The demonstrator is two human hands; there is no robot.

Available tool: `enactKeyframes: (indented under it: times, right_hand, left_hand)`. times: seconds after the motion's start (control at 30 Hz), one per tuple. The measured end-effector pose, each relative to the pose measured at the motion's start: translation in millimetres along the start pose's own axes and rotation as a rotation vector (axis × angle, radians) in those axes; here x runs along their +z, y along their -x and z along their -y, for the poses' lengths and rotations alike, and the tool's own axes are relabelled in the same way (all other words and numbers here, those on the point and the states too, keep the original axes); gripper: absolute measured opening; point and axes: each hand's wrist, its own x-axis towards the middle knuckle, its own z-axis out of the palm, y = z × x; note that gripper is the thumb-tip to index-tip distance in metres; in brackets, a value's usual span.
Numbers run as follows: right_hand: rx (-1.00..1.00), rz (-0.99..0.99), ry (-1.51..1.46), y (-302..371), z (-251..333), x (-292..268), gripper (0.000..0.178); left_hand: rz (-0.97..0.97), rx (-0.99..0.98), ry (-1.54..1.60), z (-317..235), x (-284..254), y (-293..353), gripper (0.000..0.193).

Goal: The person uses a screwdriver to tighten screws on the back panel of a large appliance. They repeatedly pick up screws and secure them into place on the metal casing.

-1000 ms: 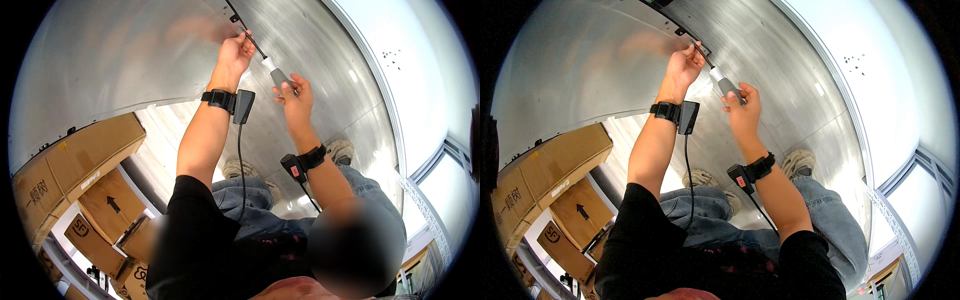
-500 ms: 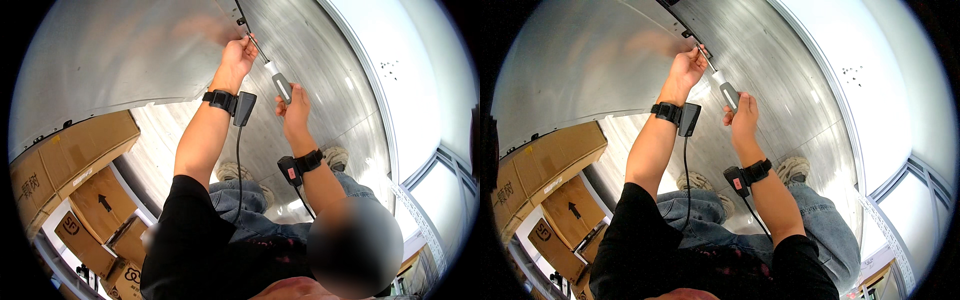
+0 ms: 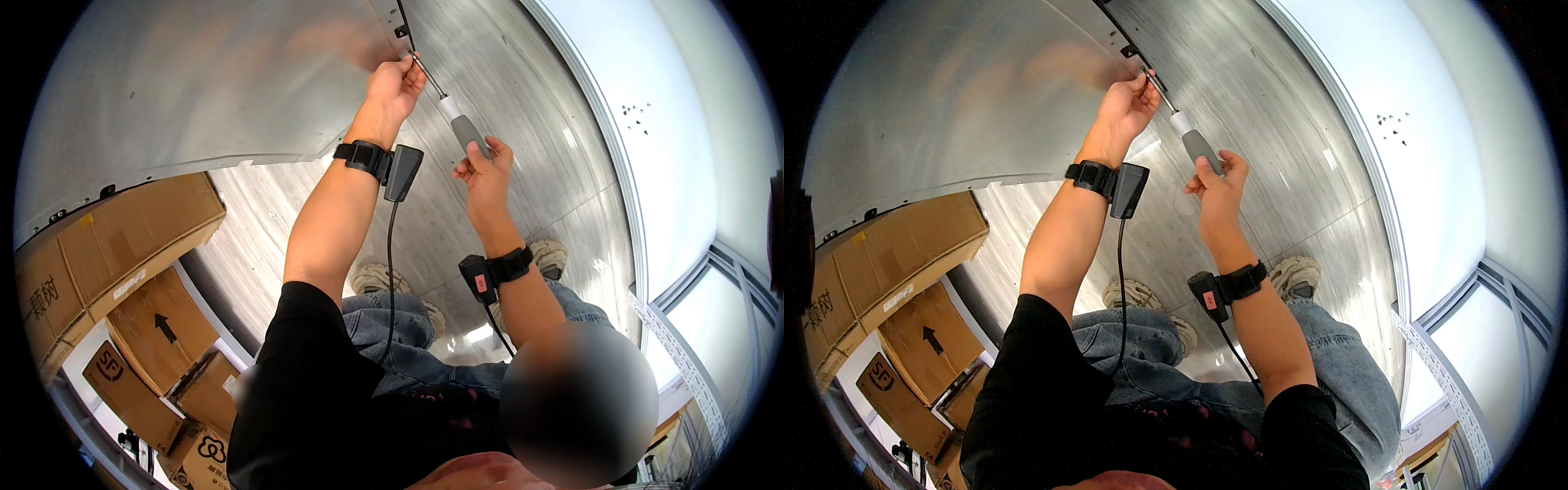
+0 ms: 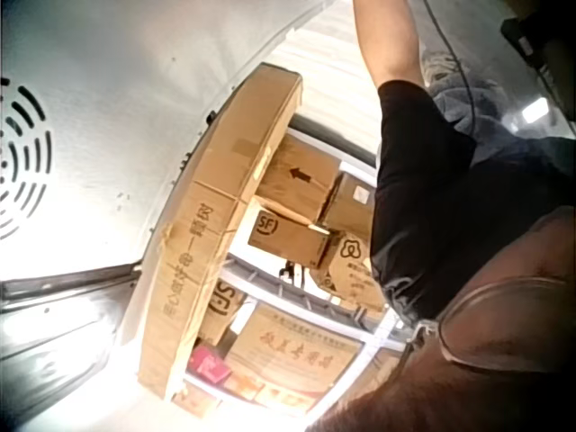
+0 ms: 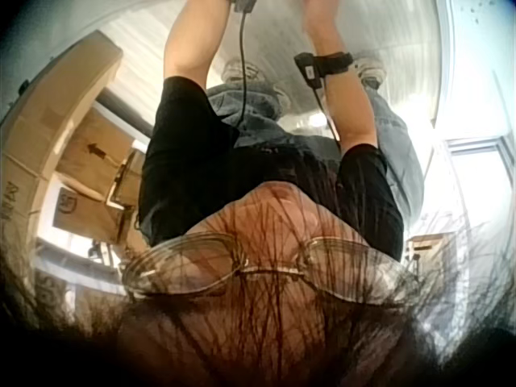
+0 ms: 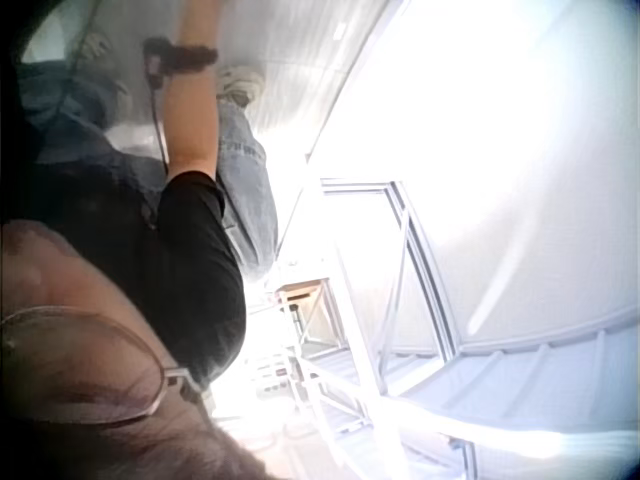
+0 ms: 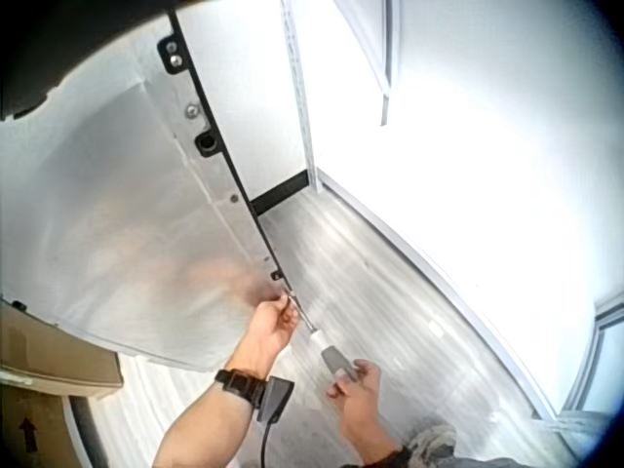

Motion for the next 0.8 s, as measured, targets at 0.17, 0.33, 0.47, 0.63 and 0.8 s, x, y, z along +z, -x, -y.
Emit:
enactKeyframes:
  times: [0.17, 0.33, 0.47, 0.63, 0.8]
  right_hand:
    - [0.167, 0.183, -0.013, 0.2, 19.9, -8.5, 0.034]
    - [0.041, 0.123, 0.086, 0.5, 11.0, -6.5, 0.030]
    - [0.204, 0.221, -0.018, -0.6, 15.0, -10.4, 0.028]
    - [0.112, 0.147, 0.083, -3.2, 10.2, -13.0, 0.036]
    - [0.125, 0.197, 0.053, -1.9, 14.1, -9.7, 0.039]
  left_hand:
    - [-0.001, 0.047, -0.005, 2.0, -0.3, 0.3, 0.007]
    - [0.043, 0.024, -0.003, -0.5, -3.7, -3.1, 0.008]
    - [-0.009, 0.033, 0.014, 0.0, -0.2, -0.9, 0.011]
    - [0.003, 0.016, 0.004, -1.5, 1.4, 0.9, 0.013]
    - [0.012, 0.016, -0.006, -1.6, -1.2, -1.4, 0.014]
